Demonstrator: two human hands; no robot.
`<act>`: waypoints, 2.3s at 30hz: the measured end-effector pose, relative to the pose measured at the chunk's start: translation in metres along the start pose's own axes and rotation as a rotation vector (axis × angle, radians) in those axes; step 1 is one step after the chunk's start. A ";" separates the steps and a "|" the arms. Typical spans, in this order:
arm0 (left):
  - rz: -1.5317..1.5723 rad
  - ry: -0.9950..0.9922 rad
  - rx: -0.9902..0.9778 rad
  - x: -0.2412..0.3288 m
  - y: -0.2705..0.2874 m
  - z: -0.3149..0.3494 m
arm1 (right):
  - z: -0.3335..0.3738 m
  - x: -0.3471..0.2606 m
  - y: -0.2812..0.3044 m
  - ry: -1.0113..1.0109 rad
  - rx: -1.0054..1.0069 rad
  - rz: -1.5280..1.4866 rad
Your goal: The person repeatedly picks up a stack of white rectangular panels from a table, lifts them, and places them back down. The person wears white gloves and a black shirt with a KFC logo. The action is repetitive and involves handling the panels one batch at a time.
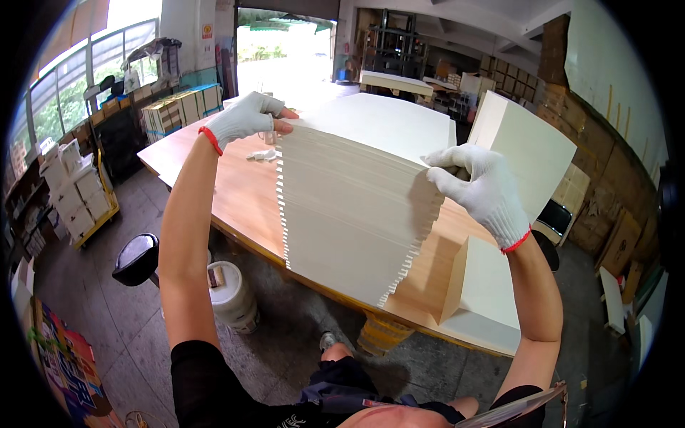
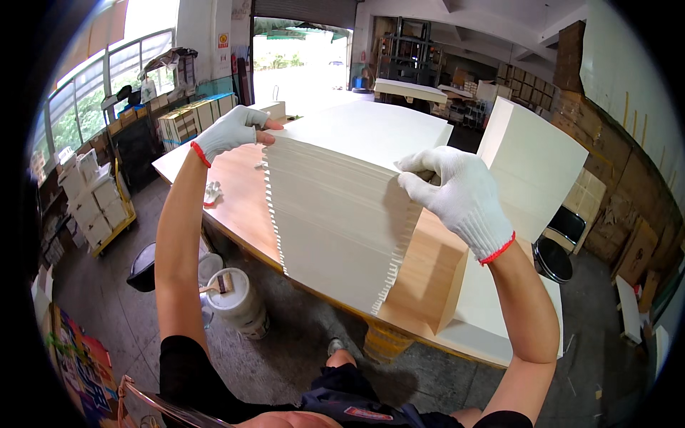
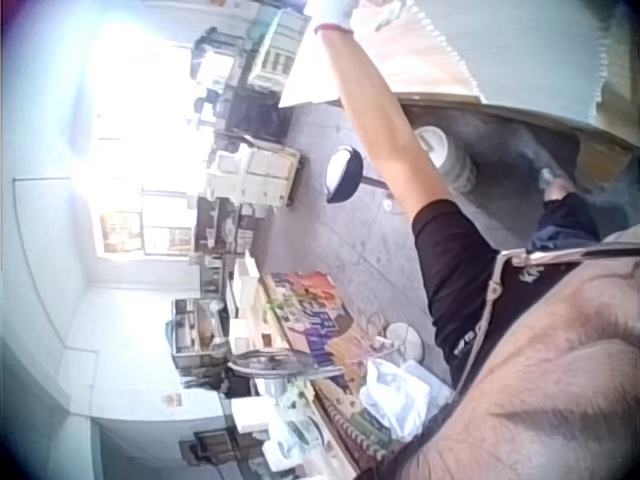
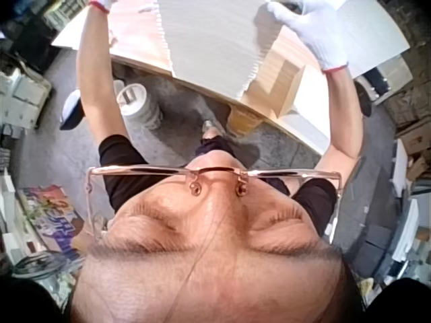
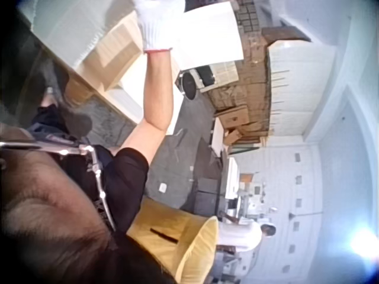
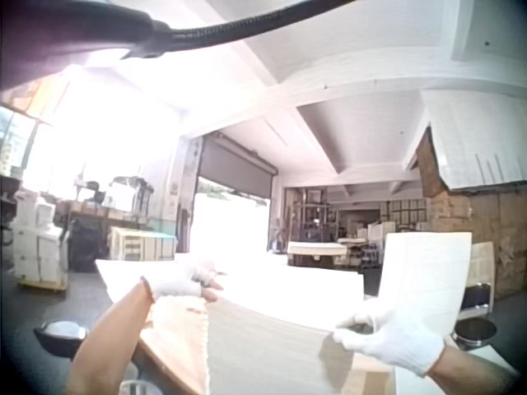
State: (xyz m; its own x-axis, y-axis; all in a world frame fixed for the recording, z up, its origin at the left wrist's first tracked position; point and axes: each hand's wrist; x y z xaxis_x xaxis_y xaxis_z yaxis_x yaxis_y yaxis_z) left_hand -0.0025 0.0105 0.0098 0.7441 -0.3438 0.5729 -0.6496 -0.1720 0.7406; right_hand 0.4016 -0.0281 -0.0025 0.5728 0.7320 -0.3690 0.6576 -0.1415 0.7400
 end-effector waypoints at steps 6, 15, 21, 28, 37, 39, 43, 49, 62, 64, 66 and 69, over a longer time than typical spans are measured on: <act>-0.023 -0.015 0.012 -0.003 -0.001 -0.001 | 0.000 0.004 -0.004 0.037 0.028 0.053; -0.060 -0.001 0.036 -0.004 -0.002 -0.001 | 0.002 0.002 -0.005 0.072 0.047 0.043; -0.004 -0.039 0.032 -0.007 -0.003 0.002 | 0.003 0.000 -0.006 0.091 0.057 0.083; -0.038 -0.089 0.048 -0.009 -0.005 0.003 | 0.003 0.003 -0.009 0.157 0.095 0.142; 0.148 -0.203 0.354 -0.047 -0.046 -0.006 | 0.014 0.007 -0.020 0.281 0.219 0.156; 0.249 -0.250 0.425 -0.050 -0.063 -0.007 | 0.016 0.007 -0.026 0.259 0.257 0.122; 0.341 -0.325 0.493 -0.060 -0.077 -0.005 | 0.020 0.005 -0.036 0.251 0.331 0.139; 0.283 -0.332 0.490 -0.052 -0.076 -0.003 | 0.018 0.011 -0.035 0.312 0.369 0.221; -0.034 -0.650 1.042 0.057 -0.145 0.066 | 0.181 0.075 0.006 0.057 0.118 0.346; -0.001 -0.802 0.891 0.077 -0.195 0.081 | 0.230 0.128 0.015 -0.075 0.133 0.462; 0.007 -0.968 0.623 0.097 -0.250 0.079 | 0.286 0.181 0.033 -0.267 0.131 0.592; -0.074 -1.085 0.150 0.171 -0.337 0.074 | 0.359 0.244 0.061 -0.617 0.167 0.734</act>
State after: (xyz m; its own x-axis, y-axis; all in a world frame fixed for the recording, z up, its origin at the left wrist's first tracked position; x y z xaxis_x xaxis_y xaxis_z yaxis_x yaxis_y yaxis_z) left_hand 0.3323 -0.0584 -0.1678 0.2964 -0.9448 -0.1398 -0.6757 -0.3109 0.6684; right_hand 0.7573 -0.0975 -0.2491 0.9925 -0.0475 -0.1128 0.0682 -0.5509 0.8318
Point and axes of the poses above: each hand's wrist, its own z-axis away from the middle knuckle, its own y-axis out of the back of the hand, x = y × z, and after that the axes turned 3 degrees about -x, right-handed
